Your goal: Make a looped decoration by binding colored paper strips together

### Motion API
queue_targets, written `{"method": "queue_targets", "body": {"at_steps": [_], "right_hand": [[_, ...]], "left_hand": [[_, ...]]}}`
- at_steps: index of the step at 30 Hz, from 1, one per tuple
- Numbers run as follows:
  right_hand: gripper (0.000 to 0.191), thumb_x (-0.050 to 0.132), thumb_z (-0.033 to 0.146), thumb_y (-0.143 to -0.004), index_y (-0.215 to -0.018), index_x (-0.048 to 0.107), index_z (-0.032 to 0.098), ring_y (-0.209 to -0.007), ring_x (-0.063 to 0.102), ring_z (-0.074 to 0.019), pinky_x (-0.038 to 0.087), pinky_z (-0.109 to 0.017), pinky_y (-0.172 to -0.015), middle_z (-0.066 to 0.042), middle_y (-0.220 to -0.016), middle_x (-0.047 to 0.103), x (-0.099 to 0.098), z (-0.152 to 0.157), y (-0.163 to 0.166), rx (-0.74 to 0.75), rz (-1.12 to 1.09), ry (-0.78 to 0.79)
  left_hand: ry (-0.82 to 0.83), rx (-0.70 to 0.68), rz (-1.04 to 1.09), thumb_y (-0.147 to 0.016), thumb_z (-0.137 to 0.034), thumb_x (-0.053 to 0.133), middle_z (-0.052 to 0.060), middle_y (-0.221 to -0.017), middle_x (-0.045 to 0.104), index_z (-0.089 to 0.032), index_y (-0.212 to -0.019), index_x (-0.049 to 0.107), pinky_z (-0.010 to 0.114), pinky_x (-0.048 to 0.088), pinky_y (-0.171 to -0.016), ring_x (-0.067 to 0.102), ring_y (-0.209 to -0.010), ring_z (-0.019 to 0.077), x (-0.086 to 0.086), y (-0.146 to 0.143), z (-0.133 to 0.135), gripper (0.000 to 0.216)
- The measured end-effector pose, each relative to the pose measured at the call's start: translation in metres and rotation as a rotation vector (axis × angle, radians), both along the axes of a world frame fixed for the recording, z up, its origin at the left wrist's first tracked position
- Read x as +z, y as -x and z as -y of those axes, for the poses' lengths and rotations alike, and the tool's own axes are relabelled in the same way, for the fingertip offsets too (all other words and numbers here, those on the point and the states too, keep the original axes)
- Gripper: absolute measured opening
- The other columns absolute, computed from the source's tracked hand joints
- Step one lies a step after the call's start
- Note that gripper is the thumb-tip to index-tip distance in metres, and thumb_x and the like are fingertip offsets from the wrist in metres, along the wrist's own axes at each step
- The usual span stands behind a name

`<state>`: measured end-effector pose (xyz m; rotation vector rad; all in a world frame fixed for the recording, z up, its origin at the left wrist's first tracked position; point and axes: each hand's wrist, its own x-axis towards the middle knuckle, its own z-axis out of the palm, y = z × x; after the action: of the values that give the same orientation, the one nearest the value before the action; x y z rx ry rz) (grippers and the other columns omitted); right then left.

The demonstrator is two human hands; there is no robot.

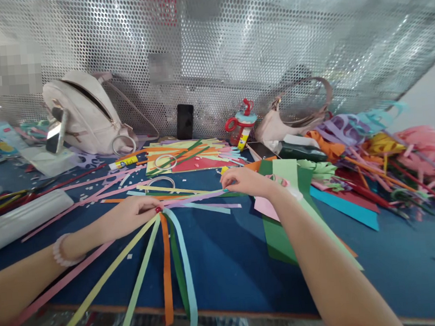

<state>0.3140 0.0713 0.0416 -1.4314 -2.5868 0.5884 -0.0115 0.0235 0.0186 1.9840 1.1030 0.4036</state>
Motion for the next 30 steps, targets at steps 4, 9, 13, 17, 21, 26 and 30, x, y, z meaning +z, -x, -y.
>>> {"method": "queue_targets", "body": {"at_steps": [4,9,13,17,21,26,30], "right_hand": [[0.02,0.045,0.032,-0.078,-0.081,0.06,0.018,-0.08,0.057,-0.019,0.043,-0.031,-0.071,-0.006,-0.09,0.062,0.003,-0.001,-0.005,-0.036,0.004,-0.013],[0.022,0.047,0.034,-0.078,-0.086,0.059,0.018,-0.07,0.057,-0.0165,0.042,-0.028,-0.063,-0.003,-0.079,0.062,0.002,-0.003,-0.019,-0.095,-0.013,0.086],[0.023,0.049,0.037,-0.076,-0.087,0.058,0.019,-0.065,0.057,-0.0142,0.044,-0.026,-0.061,-0.002,-0.077,0.062,0.0,-0.005,-0.03,-0.153,-0.088,0.16],[0.026,0.051,0.042,-0.075,-0.085,0.058,0.019,-0.067,0.056,-0.0149,0.045,-0.026,-0.061,-0.002,-0.077,0.062,0.001,-0.004,-0.033,-0.15,-0.107,0.146],[0.034,0.054,0.052,-0.074,-0.085,0.059,0.02,-0.086,0.057,-0.0191,0.046,-0.03,-0.073,-0.005,-0.093,0.063,0.004,-0.002,-0.032,-0.129,-0.208,0.101],[0.042,0.06,0.059,-0.069,-0.084,0.057,0.02,-0.082,0.057,-0.0176,0.045,-0.027,-0.061,-0.008,-0.106,0.059,0.006,0.001,-0.032,-0.221,-0.415,0.124],[0.043,0.063,0.06,-0.064,-0.078,0.052,0.021,-0.078,0.058,-0.0187,0.046,-0.03,-0.062,-0.007,-0.097,0.06,0.004,0.004,-0.033,-0.299,-0.639,0.084]], "left_hand": [[-0.035,-0.013,-0.033,-0.085,-0.039,0.044,0.006,-0.091,0.07,-0.017,-0.1,0.063,0.027,0.048,-0.072,0.064,-0.084,0.0217,-0.001,0.002,-0.002,0.032],[-0.065,-0.011,-0.049,-0.084,-0.037,0.044,0.006,-0.086,0.07,-0.018,-0.1,0.064,0.026,0.047,-0.07,0.064,-0.08,0.0208,-0.002,0.003,-0.004,0.032],[-0.06,-0.016,-0.043,-0.084,-0.037,0.044,0.005,-0.083,0.069,-0.017,-0.101,0.064,0.026,0.047,-0.069,0.063,-0.078,0.0204,-0.001,0.002,-0.003,0.032],[-0.056,-0.013,-0.047,-0.084,-0.037,0.044,0.005,-0.079,0.069,-0.017,-0.099,0.064,0.025,0.047,-0.067,0.063,-0.077,0.0203,0.001,0.002,-0.001,0.033],[-0.064,-0.008,-0.048,-0.084,-0.037,0.045,0.004,-0.079,0.069,-0.017,-0.096,0.066,0.025,0.046,-0.066,0.063,-0.076,0.02,0.001,0.002,-0.002,0.031],[-0.067,-0.013,-0.043,-0.084,-0.037,0.045,0.004,-0.079,0.069,-0.017,-0.097,0.065,0.024,0.046,-0.066,0.063,-0.077,0.0196,-0.001,0.002,-0.003,0.031],[-0.065,-0.014,-0.048,-0.085,-0.037,0.044,0.004,-0.081,0.069,-0.018,-0.098,0.065,0.024,0.046,-0.066,0.063,-0.078,0.0199,-0.001,0.002,-0.003,0.032]]}}
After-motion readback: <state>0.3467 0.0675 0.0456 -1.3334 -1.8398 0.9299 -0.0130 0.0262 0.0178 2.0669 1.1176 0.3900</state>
